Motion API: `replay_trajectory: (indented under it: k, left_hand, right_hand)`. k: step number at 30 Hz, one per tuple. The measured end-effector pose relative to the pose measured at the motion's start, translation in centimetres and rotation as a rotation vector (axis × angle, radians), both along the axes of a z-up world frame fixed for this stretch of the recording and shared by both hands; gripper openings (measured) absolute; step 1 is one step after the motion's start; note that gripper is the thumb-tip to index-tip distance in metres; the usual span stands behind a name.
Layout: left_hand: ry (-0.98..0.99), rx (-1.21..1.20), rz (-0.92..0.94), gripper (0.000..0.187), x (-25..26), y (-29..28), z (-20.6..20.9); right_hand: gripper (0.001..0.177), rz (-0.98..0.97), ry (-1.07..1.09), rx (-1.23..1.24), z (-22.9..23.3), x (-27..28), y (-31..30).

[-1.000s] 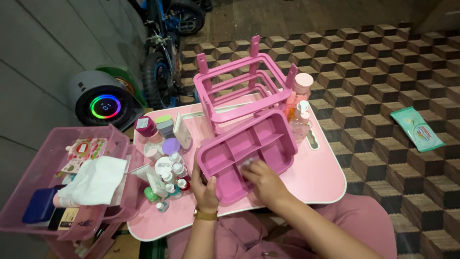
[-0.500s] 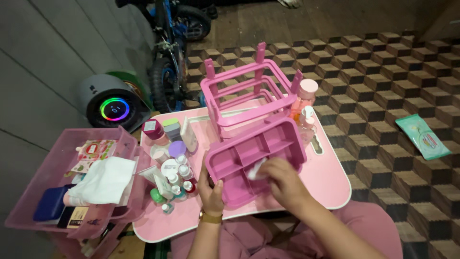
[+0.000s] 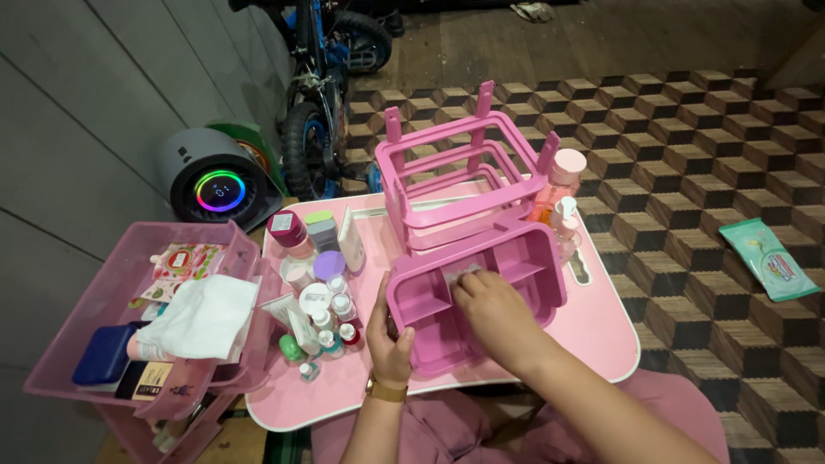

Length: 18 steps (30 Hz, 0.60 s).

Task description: The person wipes the interior and exterior surfaces of a pink plastic organizer using a white wipe. They clean the lid, the main tray, and the frame components one by one, then set the cleaned parts aside on the table.

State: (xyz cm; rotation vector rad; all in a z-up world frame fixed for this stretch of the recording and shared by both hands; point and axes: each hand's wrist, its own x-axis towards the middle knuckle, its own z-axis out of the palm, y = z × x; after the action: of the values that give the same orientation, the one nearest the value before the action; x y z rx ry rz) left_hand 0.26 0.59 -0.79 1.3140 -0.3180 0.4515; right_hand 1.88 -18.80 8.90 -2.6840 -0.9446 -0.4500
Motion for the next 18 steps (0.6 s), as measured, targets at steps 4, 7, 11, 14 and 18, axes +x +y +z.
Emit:
replay_trajectory:
  k: [4,7,11,14,18]
  left_hand:
    - [0.004,0.025,-0.002,0.099,-0.2,0.0,-0.1]
    - [-0.002,0.02,-0.021,0.098,-0.3,0.0,0.0]
    - [-0.005,0.016,-0.036,0.096,-0.2,0.0,0.0]
    - [-0.019,0.08,-0.027,0.094,-0.2,0.1,0.0]
    - [0.026,0.031,-0.057,0.095,-0.2,0.1,-0.3]
  right_hand:
    - [0.03,0.019,0.067,0.065,0.8,-0.3,-0.4]
    - [0.031,0.095,0.069,0.222,1.2,0.0,-0.7]
    - [0.025,0.069,0.337,0.344,1.1,0.0,-1.6]
    - [0.034,0.095,0.425,0.457,0.8,-0.7,-3.1]
    - [0.035,0.051,0.38,0.681,0.4,-2.8,-6.3]
